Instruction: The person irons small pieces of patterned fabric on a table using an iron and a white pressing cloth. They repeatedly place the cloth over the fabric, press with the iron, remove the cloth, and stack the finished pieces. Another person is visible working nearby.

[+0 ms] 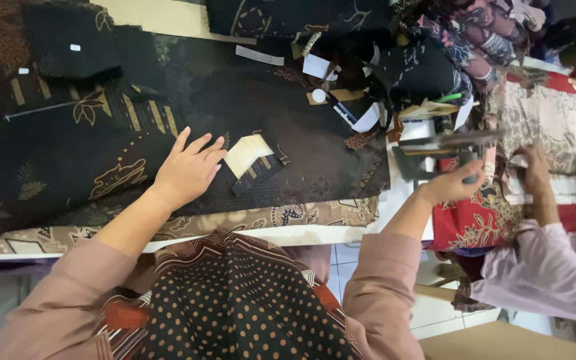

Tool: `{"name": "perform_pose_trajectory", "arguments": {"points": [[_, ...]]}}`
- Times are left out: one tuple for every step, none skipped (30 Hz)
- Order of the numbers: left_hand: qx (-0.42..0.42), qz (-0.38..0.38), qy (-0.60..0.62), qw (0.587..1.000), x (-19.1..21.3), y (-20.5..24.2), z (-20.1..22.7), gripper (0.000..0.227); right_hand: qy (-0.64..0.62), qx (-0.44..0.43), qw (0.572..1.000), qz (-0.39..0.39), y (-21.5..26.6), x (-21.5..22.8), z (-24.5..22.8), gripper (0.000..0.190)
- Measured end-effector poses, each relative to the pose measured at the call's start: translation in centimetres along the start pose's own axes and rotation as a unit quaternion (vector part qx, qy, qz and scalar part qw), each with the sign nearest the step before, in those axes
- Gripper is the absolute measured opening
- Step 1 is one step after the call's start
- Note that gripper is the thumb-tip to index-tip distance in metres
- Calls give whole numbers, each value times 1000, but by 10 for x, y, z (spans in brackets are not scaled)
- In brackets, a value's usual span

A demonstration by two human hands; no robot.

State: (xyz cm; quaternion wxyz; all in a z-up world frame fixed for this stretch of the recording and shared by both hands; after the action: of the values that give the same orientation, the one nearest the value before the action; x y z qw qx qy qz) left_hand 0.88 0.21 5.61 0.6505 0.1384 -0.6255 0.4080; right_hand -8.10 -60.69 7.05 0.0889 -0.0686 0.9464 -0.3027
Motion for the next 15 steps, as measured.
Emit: {"name": "perform_pose_trajectory", "arguments": {"points": [[0,-1,-3,1000,-1,0,0,35,-19,-38,999,2,6,4,7,39],[0,-3,-7,1000,-2,0,0,35,-38,-76,996,2,10,7,9,42],[-3,-6,-10,1000,-2,0,0,34,53,40,998,18,13,13,-20,43],[-1,-8,-12,1000,-2,1,0,34,142,156,977,28,21,13,-54,45],[-2,-9,-12,1000,-2,1,0,34,229,270,935,32,32,6,-89,47],[-3,-11,-12,1000,-2,1,-1,34,183,287,940,-16,43,-7,-109,52],[-2,-6,-10,1000,-1,0,-1,34,136,303,941,-65,61,-25,-130,58],[0,-2,-8,1000,0,0,0,34,87,319,937,-113,89,-41,-152,66],[-2,-1,-5,1000,0,1,0,35,141,302,920,-206,137,-64,-166,63],[1,-6,-1,1000,0,3,-1,35,172,408,813,-378,193,-93,-191,51],[4,-8,1,1000,-1,2,-1,35,115,299,793,-519,240,-109,-195,41],[7,-10,3,1000,-1,2,0,35,125,231,671,-693,299,-125,-193,30],[8,-8,4,1000,0,1,1,36,-62,453,691,-560,323,-100,-261,26],[10,-5,5,1000,0,1,3,37,-30,474,647,-597,348,-104,-268,34],[13,-4,5,1000,1,2,5,39,0,492,600,-631,368,-106,-272,44]]}}
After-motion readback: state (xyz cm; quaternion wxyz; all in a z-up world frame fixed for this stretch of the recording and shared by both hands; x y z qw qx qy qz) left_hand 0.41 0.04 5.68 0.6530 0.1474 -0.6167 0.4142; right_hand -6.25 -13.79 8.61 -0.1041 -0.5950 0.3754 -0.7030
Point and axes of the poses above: each hand's wrist, its own y-axis away from the middle knuckle, its own x-axis out of the back of the hand, z = x × y, the point moved 9 cm from there along -y, towards the middle knuckle, and after that the axes turned 3 degrees about y, right-handed, at the moved point
